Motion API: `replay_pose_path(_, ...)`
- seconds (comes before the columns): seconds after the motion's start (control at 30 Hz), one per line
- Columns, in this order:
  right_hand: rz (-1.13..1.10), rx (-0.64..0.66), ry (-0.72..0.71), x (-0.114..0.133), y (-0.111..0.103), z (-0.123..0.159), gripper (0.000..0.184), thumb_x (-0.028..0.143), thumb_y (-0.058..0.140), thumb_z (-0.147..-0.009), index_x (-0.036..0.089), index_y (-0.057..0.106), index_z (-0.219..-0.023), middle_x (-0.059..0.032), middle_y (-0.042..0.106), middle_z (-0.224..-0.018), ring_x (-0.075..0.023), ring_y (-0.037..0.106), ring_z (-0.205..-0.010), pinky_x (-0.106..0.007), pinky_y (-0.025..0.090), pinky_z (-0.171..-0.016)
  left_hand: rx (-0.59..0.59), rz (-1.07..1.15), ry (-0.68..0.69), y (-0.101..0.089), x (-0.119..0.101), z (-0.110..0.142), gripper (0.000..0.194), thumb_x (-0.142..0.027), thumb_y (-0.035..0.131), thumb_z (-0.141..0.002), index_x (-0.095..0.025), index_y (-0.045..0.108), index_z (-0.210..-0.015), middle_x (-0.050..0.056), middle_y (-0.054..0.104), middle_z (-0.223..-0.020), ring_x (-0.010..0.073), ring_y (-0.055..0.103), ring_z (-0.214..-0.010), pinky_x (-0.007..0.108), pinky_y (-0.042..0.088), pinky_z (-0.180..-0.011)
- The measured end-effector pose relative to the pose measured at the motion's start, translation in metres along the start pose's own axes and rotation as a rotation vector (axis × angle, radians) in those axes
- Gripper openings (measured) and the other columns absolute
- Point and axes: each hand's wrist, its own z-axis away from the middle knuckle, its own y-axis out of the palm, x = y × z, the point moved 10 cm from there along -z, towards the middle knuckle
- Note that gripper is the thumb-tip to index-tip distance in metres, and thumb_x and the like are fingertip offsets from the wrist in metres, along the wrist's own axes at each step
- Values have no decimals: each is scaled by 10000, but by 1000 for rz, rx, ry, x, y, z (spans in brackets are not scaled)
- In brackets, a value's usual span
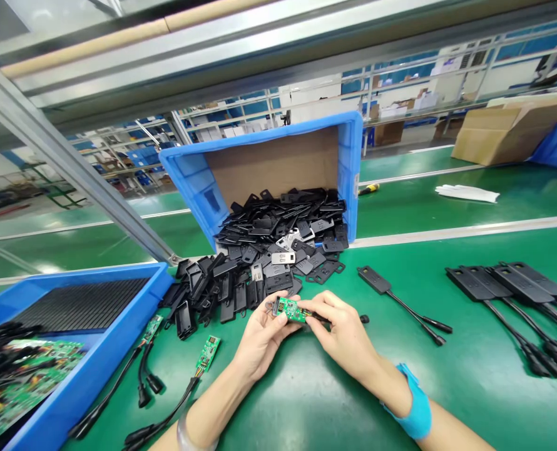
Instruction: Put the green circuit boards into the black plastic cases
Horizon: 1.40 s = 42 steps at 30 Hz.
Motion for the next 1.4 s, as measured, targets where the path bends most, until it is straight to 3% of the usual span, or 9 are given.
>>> replay_pose_path(0.33,23,74,-39,0,11,2,294,170,482,-875,248,621,-1123,-36,544,-874,-138,545,-755,-247,463,-662,10,19,-20,8,3,2,437,-165,627,-788,-197,484,-1200,103,634,-1097,196,593,-1006,353,488,-852)
replay_pose_path(0.53,76,112,-79,1,24,7,272,180,437,-906,267,613,-1094,-28,503,-857,-137,526,-762,-251,450,-685,-127,-33,-5,-2,12,-1,279,-254,641,-774,-158,564,-1024,93,660,-996,211,633,-903,348,520,-751)
replay_pose_path(0.63,65,110,-21,-3,25,7,216,204,474,-888,239,588,-1068,-26,523,-856,-139,531,-757,-248,448,-680,-168,-67,23,-7,9,-2,226,-258,642,-768,-140,566,-945,86,667,-940,197,642,-846,317,523,-702)
replay_pose_path(0.73,34,109,130,-17,22,5,167,265,547,-840,186,557,-987,-7,548,-758,-127,517,-639,-228,429,-582,-183,-101,55,-10,4,-1,227,-261,628,-779,-147,536,-953,80,669,-923,188,650,-823,294,519,-675)
replay_pose_path(0.8,17,210,222,-27,28,6,151,324,538,-842,178,572,-851,17,546,-640,-113,485,-546,-215,384,-510,-175,-124,87,-9,0,0,227,-269,610,-795,-161,509,-967,77,670,-932,194,653,-846,299,519,-689)
replay_pose_path(0.9,-16,357,294,-36,40,9,327,394,480,-870,172,564,-644,26,537,-543,-102,455,-505,-210,321,-481,-184,-185,149,-8,-6,3,220,-287,576,-819,-186,472,-984,72,672,-956,197,654,-886,312,520,-725)
replay_pose_path(1.17,-211,334,319,-38,47,10,377,425,517,-837,151,564,-581,44,493,-537,-90,402,-529,-200,287,-499,-141,-209,131,-5,-7,3,227,-313,564,-820,-200,444,-976,66,695,-903,208,672,-851,330,530,-715)
replay_pose_path(1.4,-201,310,276,-34,45,7,297,366,575,-811,155,642,-614,44,515,-536,-92,421,-525,-197,297,-494,-125,-239,87,-3,-6,6,208,-301,568,-819,-194,460,-962,58,701,-870,203,673,-835,311,528,-695)
